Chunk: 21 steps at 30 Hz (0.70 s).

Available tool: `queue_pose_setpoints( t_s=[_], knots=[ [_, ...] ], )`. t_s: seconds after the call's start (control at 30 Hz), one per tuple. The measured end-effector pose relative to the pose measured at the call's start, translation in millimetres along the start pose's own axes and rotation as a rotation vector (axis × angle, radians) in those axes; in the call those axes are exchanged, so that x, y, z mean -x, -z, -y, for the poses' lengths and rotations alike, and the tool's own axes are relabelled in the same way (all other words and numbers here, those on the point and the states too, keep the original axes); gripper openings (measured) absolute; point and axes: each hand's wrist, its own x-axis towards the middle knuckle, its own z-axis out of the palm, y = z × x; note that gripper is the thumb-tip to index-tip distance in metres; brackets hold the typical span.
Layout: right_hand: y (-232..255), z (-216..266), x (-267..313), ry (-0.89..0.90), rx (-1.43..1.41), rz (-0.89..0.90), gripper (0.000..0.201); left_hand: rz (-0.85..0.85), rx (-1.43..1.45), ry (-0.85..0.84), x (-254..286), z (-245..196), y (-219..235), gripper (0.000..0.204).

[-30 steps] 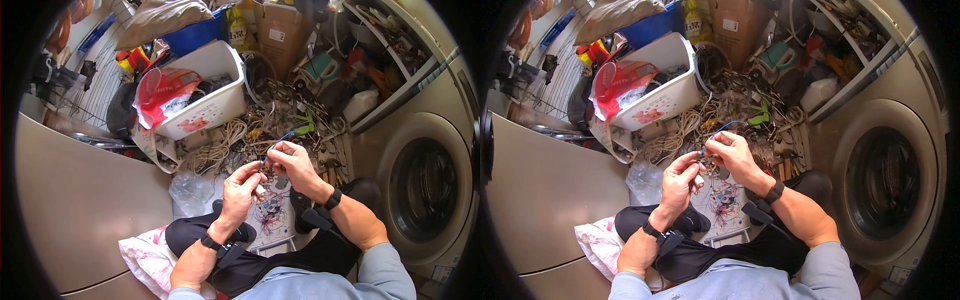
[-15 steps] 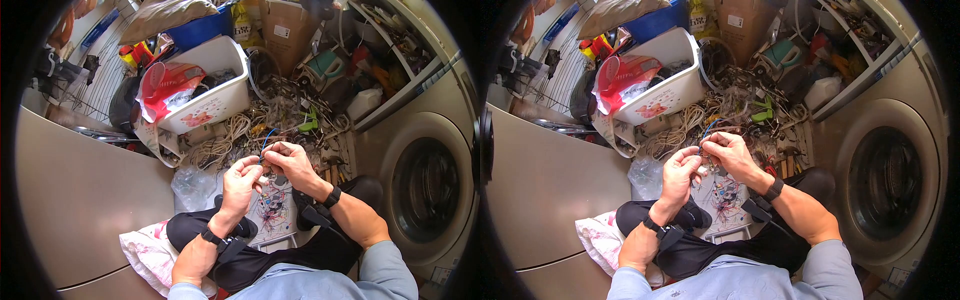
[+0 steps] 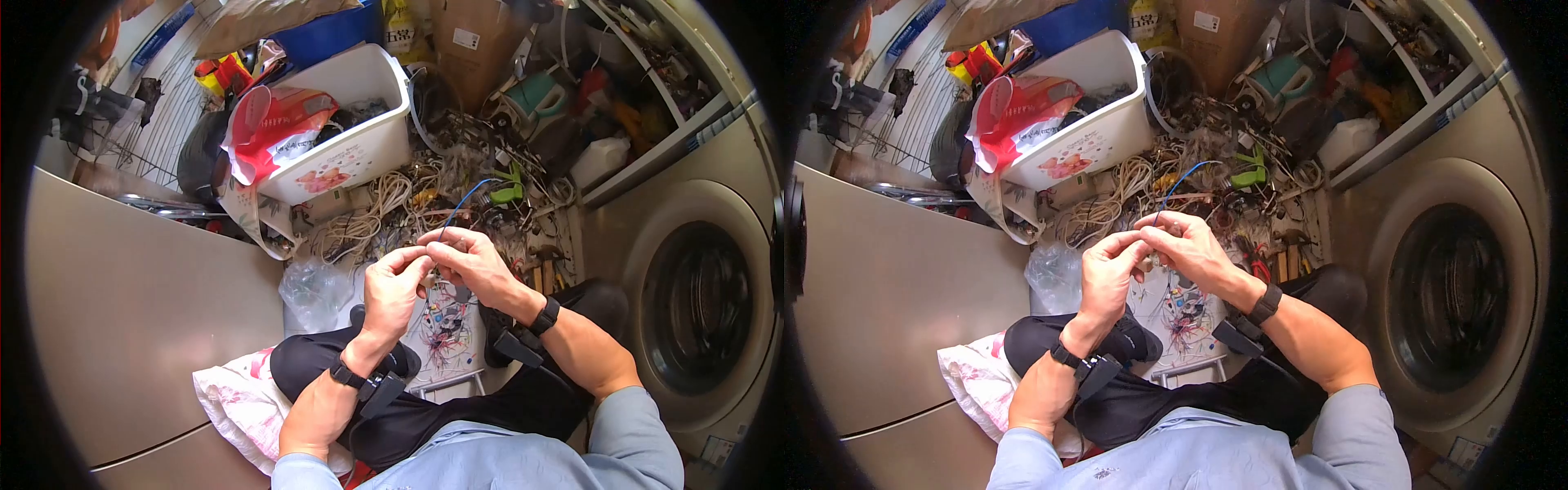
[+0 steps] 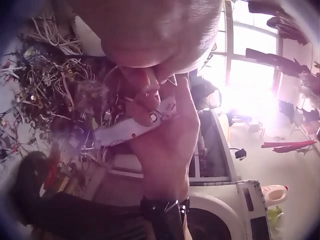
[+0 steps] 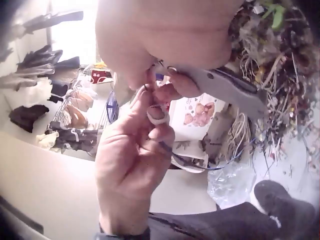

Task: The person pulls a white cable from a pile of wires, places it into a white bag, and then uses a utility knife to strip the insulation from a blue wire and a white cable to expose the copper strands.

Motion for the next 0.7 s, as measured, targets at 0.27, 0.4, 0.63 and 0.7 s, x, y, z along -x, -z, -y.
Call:
queue_pose_setpoints(
  t_s=[0.27,0.4,0.63,0.7],
  knots=[
    [15,1,-8,-0.045,-0.041,-0.05,0.027,0.191,-0.08,0.108,4,-13,2,0.027],
    [33,17,-16,0.023,-0.078,-0.165,0.025,0.331,-0.112,0.22,5,-15,5,0.025],
    [71,43,-21,0.209,-0.146,-0.313,0.021,0.408,-0.064,0.198,0,-24,14,0.021],
    [81,49,-19,0.27,-0.116,-0.339,0.022,0.485,-0.001,0.207,2,-22,20,0.022]
  ],
)
